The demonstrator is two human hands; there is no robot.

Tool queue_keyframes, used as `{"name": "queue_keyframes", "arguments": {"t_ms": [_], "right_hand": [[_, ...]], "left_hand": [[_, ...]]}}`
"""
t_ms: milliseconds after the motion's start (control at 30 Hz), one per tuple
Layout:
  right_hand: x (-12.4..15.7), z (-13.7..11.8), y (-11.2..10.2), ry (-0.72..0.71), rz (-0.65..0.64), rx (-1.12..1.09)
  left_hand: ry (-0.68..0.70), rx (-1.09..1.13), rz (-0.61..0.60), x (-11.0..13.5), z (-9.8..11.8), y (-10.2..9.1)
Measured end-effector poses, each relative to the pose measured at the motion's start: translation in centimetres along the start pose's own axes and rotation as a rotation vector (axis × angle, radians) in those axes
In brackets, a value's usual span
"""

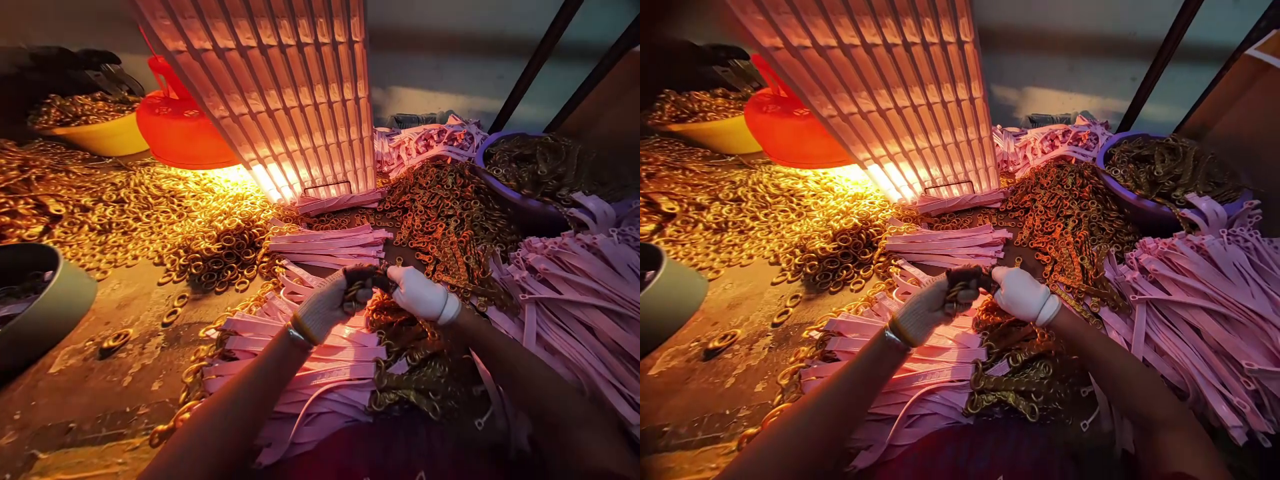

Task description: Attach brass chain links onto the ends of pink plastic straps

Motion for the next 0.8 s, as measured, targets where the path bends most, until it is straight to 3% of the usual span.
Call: {"name": "queue_keyframes", "arguments": {"t_ms": [133, 200, 300, 400, 533, 667, 800], "right_hand": [[-2.0, 3.6, -1.4, -0.009, 0.358, -0.466], [-2.0, 5.4, -1.8, 0.016, 0.447, -0.567], [-1.5, 6.5, -1.1, 0.009, 0.354, -0.593], [-0.9, 6.8, 0.1, -0.016, 0.266, -0.533], [-0.6, 7.1, 0.9, -0.025, 0.325, -0.471], [-0.6, 6.5, 0.7, -0.033, 0.320, -0.501], [-0.3, 5.5, 0.3, 0.003, 0.307, -0.397]], "left_hand": [[0.050, 0.239, -0.015, -2.6, 1.5, -0.6], [0.124, 0.024, 0.063, -3.5, 1.9, -1.7], [0.210, -0.463, 0.189, -4.5, 2.2, -3.2], [0.247, -0.722, 0.253, -5.5, 2.4, -4.1], [0.345, -1.109, 0.335, -6.9, 3.0, -4.1], [0.391, -1.424, 0.311, -7.8, 1.9, -3.1], [0.414, -1.591, 0.281, -7.4, 1.0, -2.4]]}}
Point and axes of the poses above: each hand's wrist, its own x-axis away from the middle knuckle, its own y-axis out of the palm, z = x × y, the point moved 4 cm from there along -x, towards the middle knuckle, and after that the axes turned 6 degrees about y, right-handed, at the moved point
